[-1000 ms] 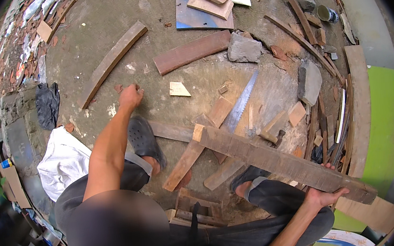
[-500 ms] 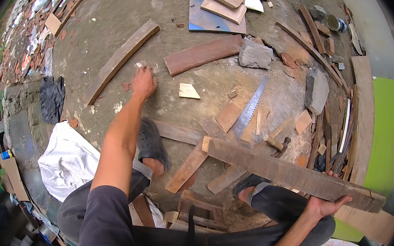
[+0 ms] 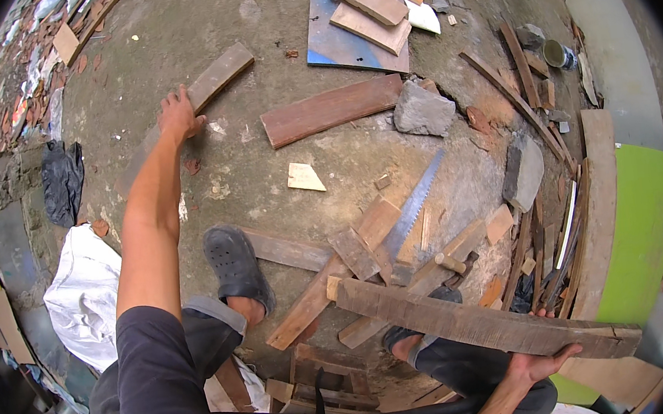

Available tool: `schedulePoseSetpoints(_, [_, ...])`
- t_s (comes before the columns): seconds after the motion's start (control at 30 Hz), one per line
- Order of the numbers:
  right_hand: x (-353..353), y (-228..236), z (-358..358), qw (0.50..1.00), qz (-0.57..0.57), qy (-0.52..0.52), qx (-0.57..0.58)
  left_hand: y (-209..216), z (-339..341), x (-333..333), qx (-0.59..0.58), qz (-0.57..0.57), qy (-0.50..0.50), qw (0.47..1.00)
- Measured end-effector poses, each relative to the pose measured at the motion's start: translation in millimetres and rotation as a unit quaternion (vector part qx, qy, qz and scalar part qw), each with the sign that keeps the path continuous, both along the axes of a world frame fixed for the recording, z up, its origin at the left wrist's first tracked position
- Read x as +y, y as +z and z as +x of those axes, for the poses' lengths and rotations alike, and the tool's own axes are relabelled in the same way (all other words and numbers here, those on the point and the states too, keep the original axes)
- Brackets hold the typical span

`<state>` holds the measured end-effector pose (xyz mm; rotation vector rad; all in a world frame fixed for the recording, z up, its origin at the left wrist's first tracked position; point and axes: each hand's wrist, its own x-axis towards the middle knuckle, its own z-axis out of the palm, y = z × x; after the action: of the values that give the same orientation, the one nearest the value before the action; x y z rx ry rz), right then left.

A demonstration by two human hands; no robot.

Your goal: The person sits on the ground and picks up various wooden planks and scraps, inspecting them by turning them over and aligning them with other pieces. They place some pieces together to test fit and then set them aside among the scattered debris.

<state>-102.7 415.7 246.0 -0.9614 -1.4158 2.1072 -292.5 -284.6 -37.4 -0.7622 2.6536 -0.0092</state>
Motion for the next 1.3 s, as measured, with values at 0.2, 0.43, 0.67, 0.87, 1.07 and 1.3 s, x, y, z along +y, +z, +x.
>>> schedulePoseSetpoints(0.2, [-7, 6, 5, 1.000, -0.021, 0.007, 0.005, 22, 15, 39, 0.052, 0.026, -0.066, 0.996])
schedulePoseSetpoints(0.43, [-6, 20, 15, 0.994, -0.047, 0.026, 0.096, 48, 81, 69, -0.031, 0.100, -0.160, 0.982])
schedulePoseSetpoints(0.67, [21, 50, 34, 0.966, -0.100, 0.025, 0.236, 115, 141, 75, 0.031, 0.178, -0.293, 0.939])
schedulePoseSetpoints(0.87, [56, 94, 39, 0.935, -0.025, -0.036, 0.352, 201, 163, 79, 0.106, 0.153, -0.370, 0.910])
schedulePoseSetpoints(1.07, [57, 173, 26, 0.901, -0.014, -0.144, 0.410, 307, 160, 127, 0.307, 0.168, -0.288, 0.892])
schedulePoseSetpoints(1.3, [40, 210, 11, 0.906, -0.133, -0.161, 0.368, 320, 178, 196, 0.411, 0.212, -0.128, 0.877])
